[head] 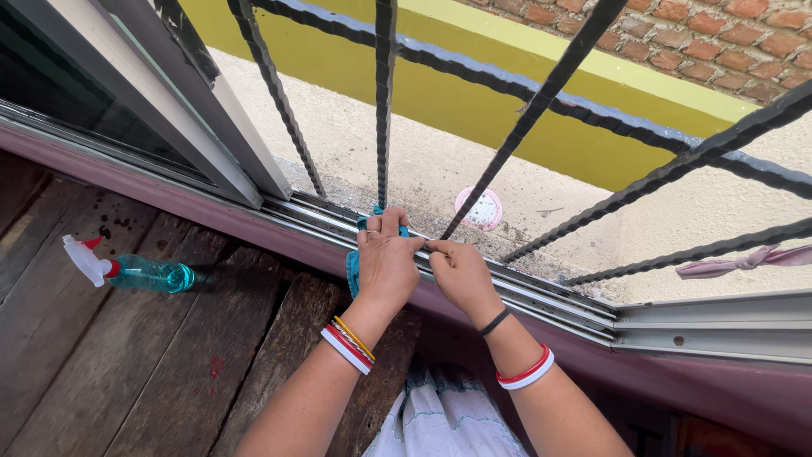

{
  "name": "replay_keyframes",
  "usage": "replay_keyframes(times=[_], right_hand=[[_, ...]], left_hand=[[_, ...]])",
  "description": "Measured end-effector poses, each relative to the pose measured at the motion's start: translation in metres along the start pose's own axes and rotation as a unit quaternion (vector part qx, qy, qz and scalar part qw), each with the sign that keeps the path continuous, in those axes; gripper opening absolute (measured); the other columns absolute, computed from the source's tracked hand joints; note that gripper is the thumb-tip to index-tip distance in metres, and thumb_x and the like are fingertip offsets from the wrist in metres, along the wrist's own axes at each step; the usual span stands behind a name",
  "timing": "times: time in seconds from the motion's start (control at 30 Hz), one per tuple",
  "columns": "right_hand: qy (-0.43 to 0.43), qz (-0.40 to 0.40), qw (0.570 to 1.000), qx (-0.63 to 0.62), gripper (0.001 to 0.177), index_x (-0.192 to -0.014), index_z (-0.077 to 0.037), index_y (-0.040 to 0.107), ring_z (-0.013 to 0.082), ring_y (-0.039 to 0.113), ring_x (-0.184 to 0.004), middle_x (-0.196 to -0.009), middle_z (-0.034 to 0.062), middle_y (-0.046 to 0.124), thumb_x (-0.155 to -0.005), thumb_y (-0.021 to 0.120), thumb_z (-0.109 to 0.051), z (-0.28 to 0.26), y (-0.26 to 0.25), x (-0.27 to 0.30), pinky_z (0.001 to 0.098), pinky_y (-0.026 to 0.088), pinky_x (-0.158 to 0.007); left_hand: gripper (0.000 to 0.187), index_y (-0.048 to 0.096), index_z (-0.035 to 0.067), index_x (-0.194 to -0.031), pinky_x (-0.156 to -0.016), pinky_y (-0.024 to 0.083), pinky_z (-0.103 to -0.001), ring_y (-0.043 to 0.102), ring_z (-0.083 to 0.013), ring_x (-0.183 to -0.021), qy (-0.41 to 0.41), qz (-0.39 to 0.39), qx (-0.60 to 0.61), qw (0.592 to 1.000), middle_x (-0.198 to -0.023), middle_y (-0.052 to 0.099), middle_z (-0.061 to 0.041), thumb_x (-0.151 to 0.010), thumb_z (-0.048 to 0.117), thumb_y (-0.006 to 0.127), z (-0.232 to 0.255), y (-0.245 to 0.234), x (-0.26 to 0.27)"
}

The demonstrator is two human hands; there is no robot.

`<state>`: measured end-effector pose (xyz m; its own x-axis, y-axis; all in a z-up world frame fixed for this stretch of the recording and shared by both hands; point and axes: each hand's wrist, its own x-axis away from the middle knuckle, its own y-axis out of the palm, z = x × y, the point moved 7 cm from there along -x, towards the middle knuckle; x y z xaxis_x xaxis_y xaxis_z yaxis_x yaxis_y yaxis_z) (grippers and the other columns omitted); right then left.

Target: The person wipes the lower metal frame of a window with a blue cloth, moving along the horizontal track and vertical edge. A spray bottle is visible nearby but not used during the clip.

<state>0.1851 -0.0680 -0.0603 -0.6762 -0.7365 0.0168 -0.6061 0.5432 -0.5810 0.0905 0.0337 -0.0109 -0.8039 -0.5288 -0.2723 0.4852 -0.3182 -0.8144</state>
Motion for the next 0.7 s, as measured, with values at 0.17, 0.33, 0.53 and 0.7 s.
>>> replay_keyframes(times=[0.17,0.33,0.53,0.7], right_hand=[[0.041,0.003,0.987,-0.154,0.032,-0.108,0.007,0.075,0.0064,0.048,-0.047,-0.053,0.003,0.057,-0.093,0.053,-0.01,0.024,0.011,-0.001,0.0278,0.04,-0.045],[0.058,0.017,0.971,-0.23,0.034,-0.107,0.01,0.076,0.0056,0.046,-0.047,-0.053,0.0004,0.054,-0.097,0.051,-0.01,0.025,0.005,-0.002,0.027,0.037,-0.045],[0.053,0.005,0.993,-0.103,0.043,-0.131,-0.002,0.066,0.0121,0.052,-0.044,-0.051,0.0087,0.057,-0.092,0.051,-0.012,0.006,0.003,-0.002,0.0309,0.044,-0.046],[-0.064,0.098,0.991,0.068,0.03,-0.116,-0.008,0.076,0.0275,0.069,-0.062,-0.074,0.0146,0.072,-0.09,0.062,-0.016,-0.024,-0.019,0.014,0.0371,0.052,-0.059]], left_hand=[[0.03,0.085,0.017,-0.093,-0.092,0.037,-0.044,0.048,-0.0307,-0.111,-0.02,0.001,0.038,0.999,-0.119,0.053,-0.007,-0.076,0.001,0.067,-0.007,0.0,0.004],[0.032,0.085,0.018,-0.094,-0.095,0.039,-0.045,0.047,-0.0332,-0.112,-0.057,-0.001,0.07,0.996,-0.121,0.05,-0.009,-0.078,-0.001,0.065,-0.009,-0.006,0.0],[0.031,0.081,0.015,-0.109,-0.088,0.044,-0.045,0.05,-0.0333,-0.106,-0.042,0.027,0.031,0.998,-0.116,0.051,-0.011,-0.084,0.004,0.067,-0.002,-0.014,-0.004],[0.011,0.079,0.011,-0.091,-0.085,0.048,-0.044,0.055,-0.0323,-0.1,-0.006,0.062,0.004,0.998,-0.108,0.057,-0.01,-0.081,0.011,0.074,0.003,-0.025,-0.003]])
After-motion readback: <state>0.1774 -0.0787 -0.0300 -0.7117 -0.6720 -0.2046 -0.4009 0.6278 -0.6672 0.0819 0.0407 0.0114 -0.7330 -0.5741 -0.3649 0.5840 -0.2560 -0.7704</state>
